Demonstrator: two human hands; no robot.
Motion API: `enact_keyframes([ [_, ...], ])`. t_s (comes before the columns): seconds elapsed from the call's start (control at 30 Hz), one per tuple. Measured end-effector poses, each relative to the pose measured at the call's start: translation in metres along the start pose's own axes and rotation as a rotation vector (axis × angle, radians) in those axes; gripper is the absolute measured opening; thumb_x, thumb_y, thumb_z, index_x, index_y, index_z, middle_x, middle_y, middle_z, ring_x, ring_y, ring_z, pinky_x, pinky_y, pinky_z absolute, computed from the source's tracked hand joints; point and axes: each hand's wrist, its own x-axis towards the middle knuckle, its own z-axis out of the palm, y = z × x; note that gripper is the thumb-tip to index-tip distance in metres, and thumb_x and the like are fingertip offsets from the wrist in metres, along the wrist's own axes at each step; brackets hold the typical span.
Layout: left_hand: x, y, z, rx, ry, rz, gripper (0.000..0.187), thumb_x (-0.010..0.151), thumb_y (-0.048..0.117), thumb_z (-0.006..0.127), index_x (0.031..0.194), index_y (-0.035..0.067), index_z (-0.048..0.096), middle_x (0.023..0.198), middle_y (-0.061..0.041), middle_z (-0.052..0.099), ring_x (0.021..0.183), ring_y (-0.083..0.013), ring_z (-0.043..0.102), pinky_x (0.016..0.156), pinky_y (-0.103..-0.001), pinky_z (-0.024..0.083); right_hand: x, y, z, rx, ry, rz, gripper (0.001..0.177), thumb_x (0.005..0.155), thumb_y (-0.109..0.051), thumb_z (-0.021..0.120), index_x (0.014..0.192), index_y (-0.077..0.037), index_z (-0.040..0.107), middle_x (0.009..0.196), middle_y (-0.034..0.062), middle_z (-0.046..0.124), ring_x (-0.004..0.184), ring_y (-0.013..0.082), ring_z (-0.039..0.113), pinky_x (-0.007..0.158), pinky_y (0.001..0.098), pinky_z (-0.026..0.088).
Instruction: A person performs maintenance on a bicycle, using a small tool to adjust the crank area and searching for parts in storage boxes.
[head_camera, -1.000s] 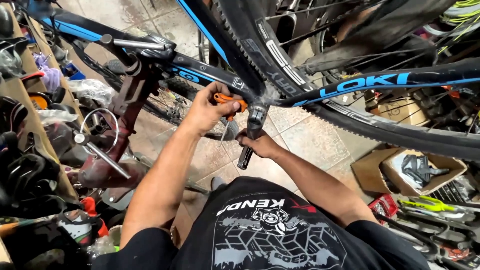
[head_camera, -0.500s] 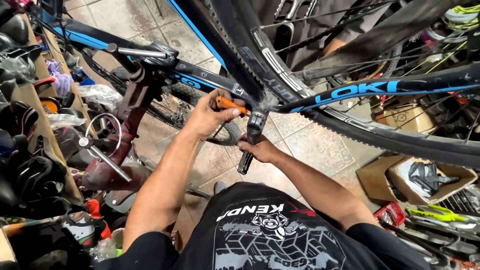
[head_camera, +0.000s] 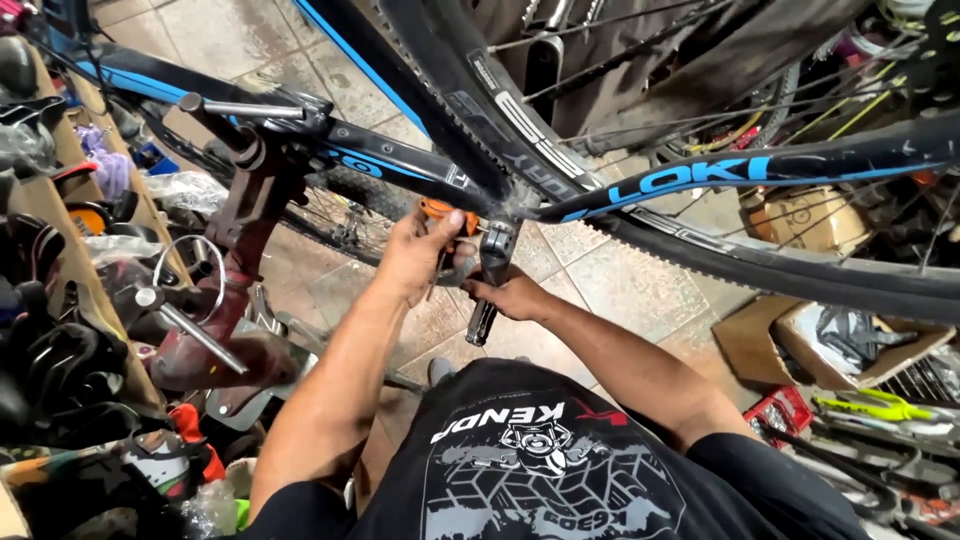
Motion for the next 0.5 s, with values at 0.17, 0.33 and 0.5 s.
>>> enact_keyframes([
  [0.17, -0.011, 0.021, 0.011, 0.23, 0.078, -0.112, 0.035, 0.095, 0.034, 0.08, 0.106, 0.006, 0.063, 0.07, -0.017, 0.072, 0.045, -0.0189, 0.066, 0.038, -0.03, 0.058, 0.003, 0.009, 0.001, -0.053, -0.024, -0.023, 0.018, 0.096, -0.033, 0.077, 0.098, -0.015, 0.08, 0.083, 0.007, 0.078, 0.086, 0.0183, 0.073, 0.087, 0.0356, 0.058],
  [0.33, -0.019, 0.029, 0.02, 0.313, 0.084, -0.166, 0.038, 0.101, 0.038, 0.07, 0.099, -0.001, 0.067, 0.059, -0.014, 0.063, 0.035, -0.0161, 0.054, 0.03, -0.032, 0.046, 0.005, -0.004, 0.005, -0.069, -0.035, -0.07, 0.019, 0.099, -0.033, 0.076, 0.097, -0.014, 0.079, 0.083, 0.0083, 0.078, 0.085, 0.0195, 0.074, 0.085, 0.0364, 0.059],
  [0.5, -0.034, 0.041, 0.03, 0.453, 0.034, -0.216, 0.053, 0.108, 0.051, 0.052, 0.088, 0.004, 0.065, 0.057, -0.004, 0.05, 0.038, -0.011, 0.044, 0.032, -0.026, 0.037, 0.004, -0.008, 0.004, -0.128, -0.069, -0.16, 0.03, 0.102, -0.04, 0.072, 0.109, -0.011, 0.078, 0.086, 0.0137, 0.078, 0.09, 0.0274, 0.074, 0.089, 0.0433, 0.059],
])
